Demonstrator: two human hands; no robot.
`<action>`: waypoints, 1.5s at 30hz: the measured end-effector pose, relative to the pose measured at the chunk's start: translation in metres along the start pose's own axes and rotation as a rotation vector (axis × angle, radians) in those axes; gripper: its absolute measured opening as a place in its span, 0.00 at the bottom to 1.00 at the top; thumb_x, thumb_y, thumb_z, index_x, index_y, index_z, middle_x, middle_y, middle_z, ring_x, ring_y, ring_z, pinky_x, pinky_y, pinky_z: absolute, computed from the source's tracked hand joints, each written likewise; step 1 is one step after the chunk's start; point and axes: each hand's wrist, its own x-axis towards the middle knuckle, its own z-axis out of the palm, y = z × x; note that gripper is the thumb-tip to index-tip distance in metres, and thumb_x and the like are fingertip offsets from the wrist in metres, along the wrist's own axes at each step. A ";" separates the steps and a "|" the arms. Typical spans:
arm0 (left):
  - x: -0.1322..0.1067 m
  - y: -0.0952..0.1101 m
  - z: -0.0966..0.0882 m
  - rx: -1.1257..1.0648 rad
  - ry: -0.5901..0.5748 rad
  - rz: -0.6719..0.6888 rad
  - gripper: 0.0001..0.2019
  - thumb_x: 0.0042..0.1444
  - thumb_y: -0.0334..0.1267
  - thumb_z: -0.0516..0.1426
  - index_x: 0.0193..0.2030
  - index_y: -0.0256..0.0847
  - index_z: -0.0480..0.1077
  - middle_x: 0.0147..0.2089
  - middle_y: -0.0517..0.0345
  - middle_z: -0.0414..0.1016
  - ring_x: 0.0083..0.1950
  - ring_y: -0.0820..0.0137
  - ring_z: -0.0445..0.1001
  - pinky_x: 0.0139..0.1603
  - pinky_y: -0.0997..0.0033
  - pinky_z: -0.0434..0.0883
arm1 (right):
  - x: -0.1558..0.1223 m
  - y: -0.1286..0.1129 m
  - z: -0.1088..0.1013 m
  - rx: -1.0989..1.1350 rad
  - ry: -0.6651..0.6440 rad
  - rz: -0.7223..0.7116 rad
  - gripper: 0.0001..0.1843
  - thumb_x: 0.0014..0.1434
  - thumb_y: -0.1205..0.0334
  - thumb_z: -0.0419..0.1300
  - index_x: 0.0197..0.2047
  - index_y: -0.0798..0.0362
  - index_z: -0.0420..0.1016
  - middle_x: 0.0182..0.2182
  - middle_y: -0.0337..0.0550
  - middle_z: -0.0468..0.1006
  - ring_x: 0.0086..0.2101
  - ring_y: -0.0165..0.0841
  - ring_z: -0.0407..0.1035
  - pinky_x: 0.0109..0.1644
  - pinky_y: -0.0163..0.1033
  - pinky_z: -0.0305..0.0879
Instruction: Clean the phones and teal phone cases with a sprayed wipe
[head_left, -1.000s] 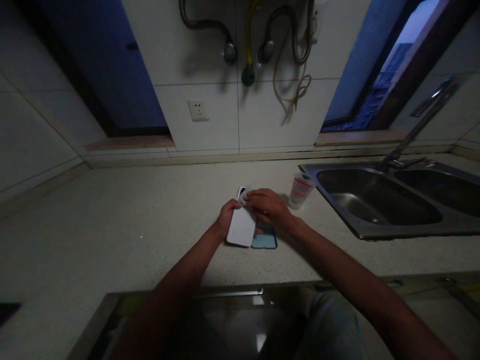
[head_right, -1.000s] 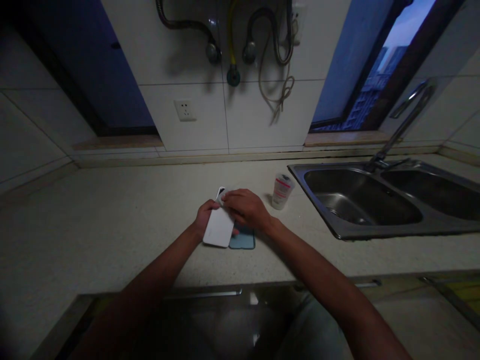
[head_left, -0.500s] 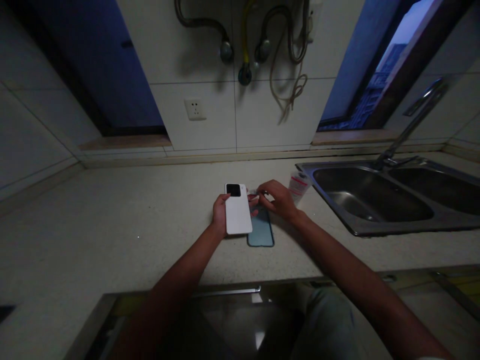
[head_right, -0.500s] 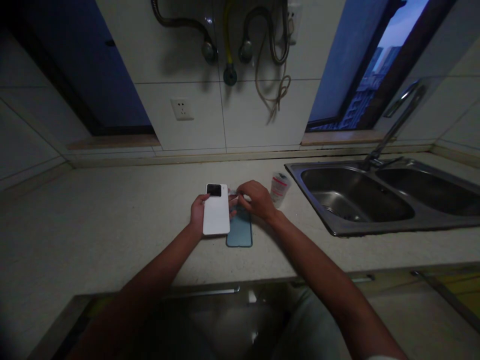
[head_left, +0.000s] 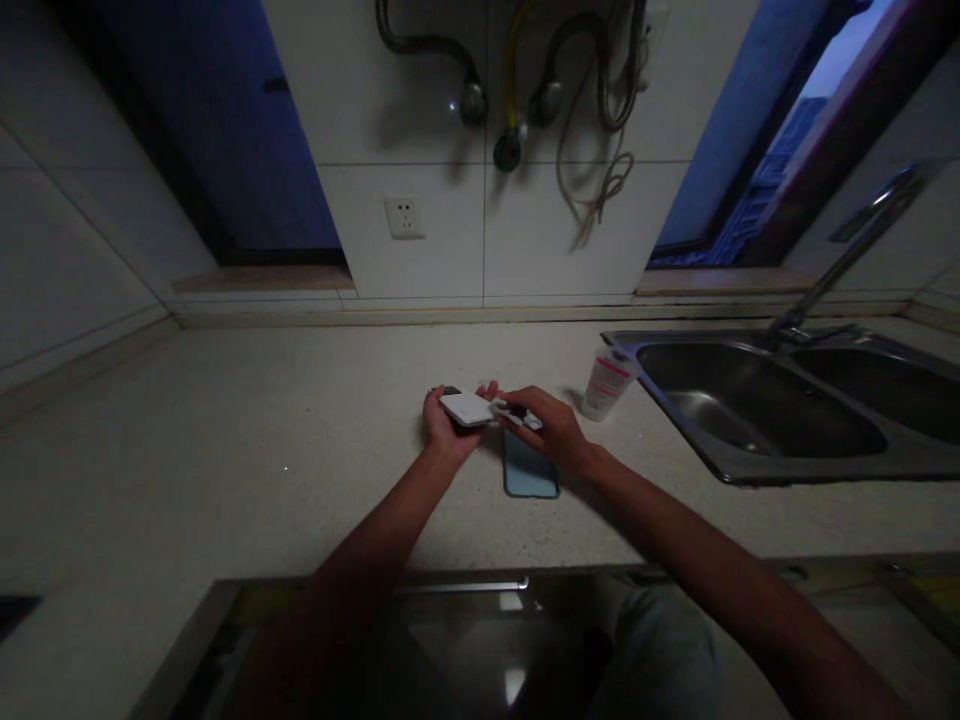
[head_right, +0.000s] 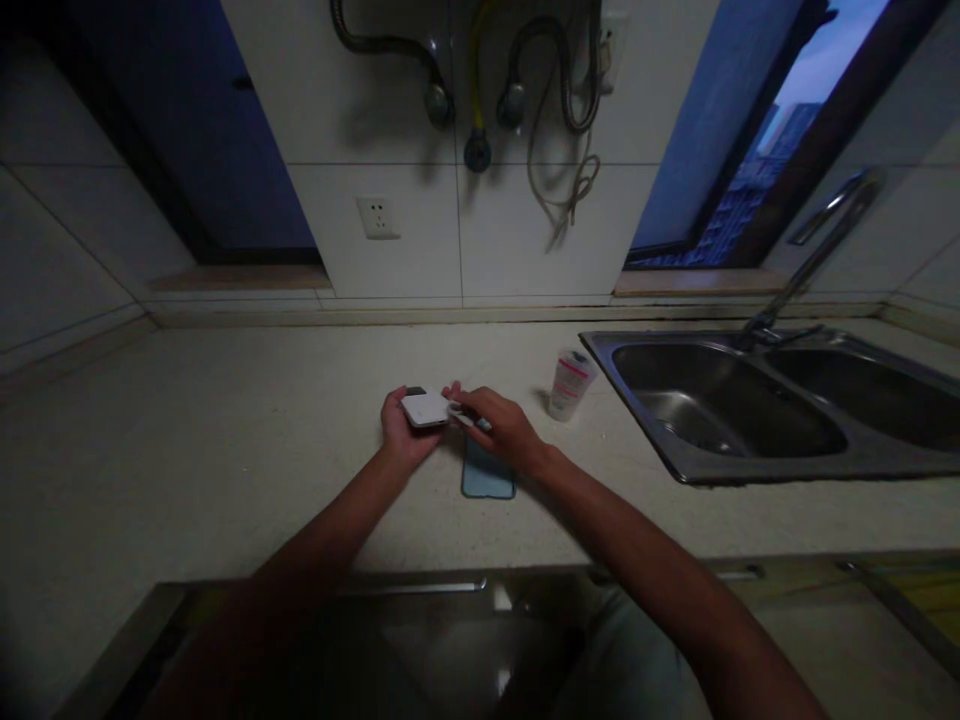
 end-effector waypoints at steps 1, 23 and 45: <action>0.001 0.000 0.000 -0.016 0.007 0.006 0.15 0.56 0.46 0.52 0.45 0.38 0.67 0.51 0.37 0.73 0.54 0.49 0.78 0.41 0.55 0.80 | 0.000 0.000 -0.001 0.017 -0.012 -0.024 0.14 0.68 0.64 0.60 0.56 0.51 0.72 0.40 0.47 0.81 0.36 0.34 0.75 0.39 0.39 0.74; 0.003 0.011 0.002 -0.076 0.051 0.074 0.21 0.60 0.49 0.48 0.51 0.36 0.67 0.51 0.36 0.73 0.55 0.50 0.78 0.43 0.54 0.81 | -0.002 0.000 0.001 -0.039 -0.151 -0.176 0.04 0.67 0.65 0.56 0.43 0.51 0.71 0.43 0.51 0.84 0.43 0.36 0.80 0.44 0.40 0.76; 0.003 0.007 0.001 -0.043 0.057 0.093 0.18 0.60 0.49 0.50 0.47 0.39 0.69 0.51 0.39 0.72 0.55 0.52 0.78 0.47 0.53 0.80 | -0.006 0.007 0.007 -0.185 -0.117 -0.129 0.11 0.67 0.69 0.53 0.46 0.52 0.77 0.41 0.50 0.85 0.38 0.35 0.79 0.40 0.40 0.74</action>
